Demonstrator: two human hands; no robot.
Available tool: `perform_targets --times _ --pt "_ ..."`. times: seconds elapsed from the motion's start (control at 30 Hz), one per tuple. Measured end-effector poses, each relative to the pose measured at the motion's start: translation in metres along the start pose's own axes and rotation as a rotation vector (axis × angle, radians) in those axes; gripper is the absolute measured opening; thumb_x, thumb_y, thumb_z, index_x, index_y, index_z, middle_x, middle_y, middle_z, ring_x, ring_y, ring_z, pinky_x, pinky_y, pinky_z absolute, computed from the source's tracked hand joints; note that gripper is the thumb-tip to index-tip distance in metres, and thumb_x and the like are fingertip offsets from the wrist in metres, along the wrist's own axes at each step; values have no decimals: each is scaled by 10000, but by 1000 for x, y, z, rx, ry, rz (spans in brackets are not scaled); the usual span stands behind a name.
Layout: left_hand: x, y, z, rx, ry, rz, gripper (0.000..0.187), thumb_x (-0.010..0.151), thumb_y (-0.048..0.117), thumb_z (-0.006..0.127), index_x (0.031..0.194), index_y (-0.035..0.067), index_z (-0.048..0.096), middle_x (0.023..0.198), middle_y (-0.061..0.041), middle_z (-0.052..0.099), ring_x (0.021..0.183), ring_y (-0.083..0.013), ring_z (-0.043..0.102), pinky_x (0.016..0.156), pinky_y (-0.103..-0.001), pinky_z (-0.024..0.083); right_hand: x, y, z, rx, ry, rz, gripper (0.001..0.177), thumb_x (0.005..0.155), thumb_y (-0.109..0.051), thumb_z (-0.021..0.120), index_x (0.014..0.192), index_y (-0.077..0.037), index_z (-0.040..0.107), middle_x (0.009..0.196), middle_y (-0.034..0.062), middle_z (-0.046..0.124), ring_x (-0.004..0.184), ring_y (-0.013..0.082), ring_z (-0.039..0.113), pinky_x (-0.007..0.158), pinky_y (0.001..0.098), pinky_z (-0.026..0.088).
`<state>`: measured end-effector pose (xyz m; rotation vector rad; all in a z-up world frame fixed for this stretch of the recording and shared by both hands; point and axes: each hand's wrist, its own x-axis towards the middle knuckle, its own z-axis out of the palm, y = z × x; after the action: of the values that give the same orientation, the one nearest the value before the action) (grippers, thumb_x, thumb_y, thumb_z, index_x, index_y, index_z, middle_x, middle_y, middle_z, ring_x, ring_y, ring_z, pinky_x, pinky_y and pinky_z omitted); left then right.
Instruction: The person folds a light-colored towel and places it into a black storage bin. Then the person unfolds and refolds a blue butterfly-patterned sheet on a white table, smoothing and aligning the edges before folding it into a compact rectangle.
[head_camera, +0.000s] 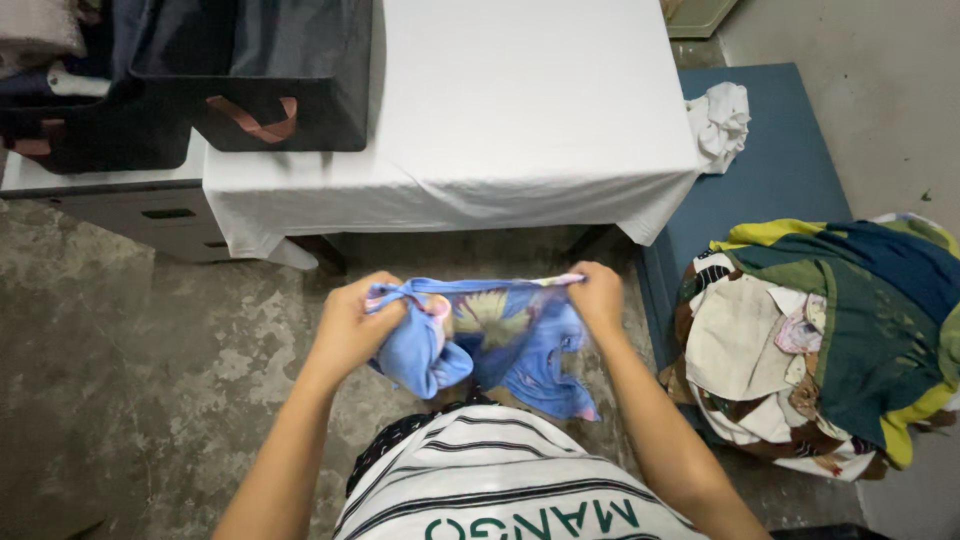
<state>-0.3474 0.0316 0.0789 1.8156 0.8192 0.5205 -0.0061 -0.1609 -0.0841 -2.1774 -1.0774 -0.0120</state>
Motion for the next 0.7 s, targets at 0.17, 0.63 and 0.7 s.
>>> perform_targets --times 0.17,0.63,0.7 --pt "5 -18 -19 -86 103 14 110 875 95 674 957 33 715 784 18 683 747 -42 593 678 -241 504 16 71 5 317 -156 314 177 885 -115 659 1011 -78 778 823 64 733 739 179 672 688 303 521" --pt "65 -103 -21 -95 322 -63 138 922 135 684 972 10 713 813 3 673 751 -61 584 681 -251 490 12 112 -21 1052 -264 795 255 987 -85 531 1164 7 689 860 26 688 708 105 599 596 241 479" --pt "71 -108 -12 -88 198 -33 146 930 139 686 1003 16 715 839 -14 691 772 -83 603 707 -267 502 15 113 -22 1239 -193 880 300 947 -74 513 1198 26 644 872 68 705 730 148 645 665 267 563"
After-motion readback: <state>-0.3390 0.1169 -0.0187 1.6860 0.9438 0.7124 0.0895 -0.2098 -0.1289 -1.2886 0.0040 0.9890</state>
